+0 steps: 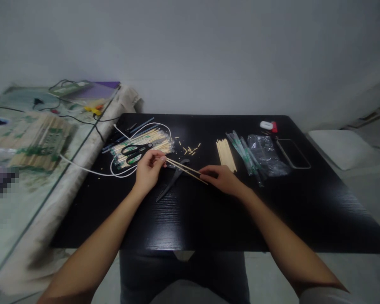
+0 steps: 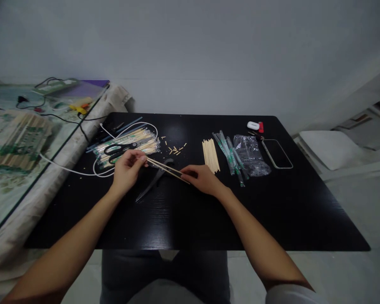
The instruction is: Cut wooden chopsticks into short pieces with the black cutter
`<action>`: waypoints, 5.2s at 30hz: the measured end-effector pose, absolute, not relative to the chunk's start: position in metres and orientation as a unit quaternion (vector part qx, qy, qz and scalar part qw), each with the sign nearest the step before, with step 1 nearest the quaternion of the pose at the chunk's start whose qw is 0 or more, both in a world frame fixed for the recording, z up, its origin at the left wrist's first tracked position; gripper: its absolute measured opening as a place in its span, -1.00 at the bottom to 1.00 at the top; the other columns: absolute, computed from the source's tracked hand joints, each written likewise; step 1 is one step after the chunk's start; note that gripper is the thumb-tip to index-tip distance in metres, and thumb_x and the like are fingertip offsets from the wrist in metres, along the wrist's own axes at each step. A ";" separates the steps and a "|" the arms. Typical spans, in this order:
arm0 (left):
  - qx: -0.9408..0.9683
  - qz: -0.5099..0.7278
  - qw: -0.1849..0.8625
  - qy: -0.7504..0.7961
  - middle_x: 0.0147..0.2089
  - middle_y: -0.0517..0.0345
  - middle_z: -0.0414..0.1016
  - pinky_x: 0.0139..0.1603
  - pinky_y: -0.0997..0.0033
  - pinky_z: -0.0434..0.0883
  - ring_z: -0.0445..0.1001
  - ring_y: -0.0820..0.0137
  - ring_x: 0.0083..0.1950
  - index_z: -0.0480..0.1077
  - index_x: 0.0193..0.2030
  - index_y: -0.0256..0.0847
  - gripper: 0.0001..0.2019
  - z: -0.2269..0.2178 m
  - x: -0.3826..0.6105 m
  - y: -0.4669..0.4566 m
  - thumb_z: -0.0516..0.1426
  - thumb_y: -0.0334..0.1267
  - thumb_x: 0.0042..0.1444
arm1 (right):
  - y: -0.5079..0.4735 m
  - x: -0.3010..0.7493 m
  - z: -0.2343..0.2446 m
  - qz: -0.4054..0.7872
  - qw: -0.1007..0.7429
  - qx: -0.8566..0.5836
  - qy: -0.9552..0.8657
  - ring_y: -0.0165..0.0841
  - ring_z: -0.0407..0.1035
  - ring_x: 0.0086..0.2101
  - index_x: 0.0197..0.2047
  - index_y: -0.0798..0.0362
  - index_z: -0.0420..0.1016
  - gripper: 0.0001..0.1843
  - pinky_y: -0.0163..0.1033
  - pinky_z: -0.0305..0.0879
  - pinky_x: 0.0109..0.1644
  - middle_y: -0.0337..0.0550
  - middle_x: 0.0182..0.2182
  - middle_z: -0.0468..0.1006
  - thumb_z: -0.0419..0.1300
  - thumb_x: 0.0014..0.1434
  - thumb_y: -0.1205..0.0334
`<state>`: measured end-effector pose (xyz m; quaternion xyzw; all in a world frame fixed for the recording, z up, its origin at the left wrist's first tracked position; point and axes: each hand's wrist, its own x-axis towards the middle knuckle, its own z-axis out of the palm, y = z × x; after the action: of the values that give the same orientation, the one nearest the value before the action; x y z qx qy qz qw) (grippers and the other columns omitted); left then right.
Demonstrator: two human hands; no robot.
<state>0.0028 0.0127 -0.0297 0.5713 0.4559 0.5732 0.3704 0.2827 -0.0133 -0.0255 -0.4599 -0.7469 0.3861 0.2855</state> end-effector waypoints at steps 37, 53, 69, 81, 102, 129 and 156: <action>0.866 0.188 0.105 0.451 0.08 -0.09 0.51 0.14 0.01 0.41 0.48 0.04 0.10 0.44 0.16 -0.12 -0.53 -0.011 0.012 -0.018 0.25 0.04 0.18 | -0.008 0.275 -0.034 0.534 0.428 -0.534 -0.496 -0.54 0.20 -0.76 -0.15 -0.02 0.32 -0.67 -0.42 -0.01 -0.79 -0.22 -0.34 0.69 0.30 0.09 0.07; 0.831 0.071 0.069 0.547 -0.03 -0.14 0.48 -0.04 0.07 0.45 0.50 -0.05 -0.01 0.47 0.06 -0.20 -0.47 -0.009 -0.011 -0.011 0.34 -0.01 -0.04 | -0.011 0.268 -0.037 0.498 0.440 -0.516 -0.540 -0.53 0.16 -0.76 -0.10 0.05 0.54 -0.62 -0.37 0.03 -0.76 -0.27 -0.50 0.61 0.33 0.15 -0.05; 0.801 0.266 0.132 0.519 -0.07 -0.01 0.54 -0.05 0.15 0.48 0.55 0.12 -0.07 0.38 0.02 -0.13 -0.73 -0.020 0.013 -0.016 0.19 -0.26 0.17 | -0.033 0.258 -0.012 0.506 0.495 -0.460 -0.536 -0.54 0.18 -0.73 -0.04 -0.01 0.63 -0.66 -0.38 0.06 -0.71 -0.35 -0.56 0.51 0.35 0.21 -0.03; 0.830 0.284 0.042 0.479 -0.03 -0.08 0.51 0.02 0.06 0.40 0.49 0.05 0.00 0.34 0.11 -0.21 -0.57 -0.012 0.017 -0.024 0.19 -0.38 0.06 | -0.041 0.255 -0.014 0.521 0.527 -0.399 -0.539 -0.52 0.28 -0.64 -0.11 0.02 0.58 -0.70 -0.37 0.16 -0.62 -0.28 -0.48 0.56 0.37 0.23 -0.02; 0.811 0.380 -0.007 0.444 0.11 -0.14 0.45 0.20 -0.12 0.34 0.44 0.00 0.15 0.29 0.26 -0.19 -0.48 -0.015 0.022 -0.029 0.21 -0.29 0.14 | -0.043 0.265 -0.001 0.651 0.476 -0.344 -0.481 -0.54 0.07 -0.59 -0.12 0.00 0.62 -0.76 -0.38 -0.05 -0.58 -0.33 -0.52 0.32 0.36 0.23 0.04; 0.821 0.357 0.056 0.441 0.19 -0.15 0.43 0.26 -0.09 0.34 0.42 0.02 0.24 0.22 0.31 -0.18 -0.35 -0.020 0.021 -0.027 0.25 -0.38 0.05 | -0.042 0.264 -0.003 0.677 0.472 -0.316 -0.468 -0.50 0.02 -0.56 0.00 -0.12 0.65 -0.70 -0.34 -0.11 -0.55 -0.36 -0.52 0.28 0.39 0.17 0.18; 0.811 0.370 0.075 0.447 0.18 -0.15 0.46 0.24 -0.03 0.38 0.44 0.06 0.21 0.24 0.30 -0.17 -0.42 -0.018 0.023 -0.028 0.26 -0.29 0.15 | -0.041 0.265 -0.005 0.665 0.491 -0.323 -0.461 -0.48 0.11 -0.55 -0.10 -0.04 0.55 -0.73 -0.34 -0.02 -0.52 -0.32 -0.50 0.36 0.34 0.24 -0.02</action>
<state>0.0226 -0.0283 -0.0178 0.8109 0.4471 0.3700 0.0746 0.2645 -0.0414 -0.0046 -0.3231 -0.4609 0.6646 0.4915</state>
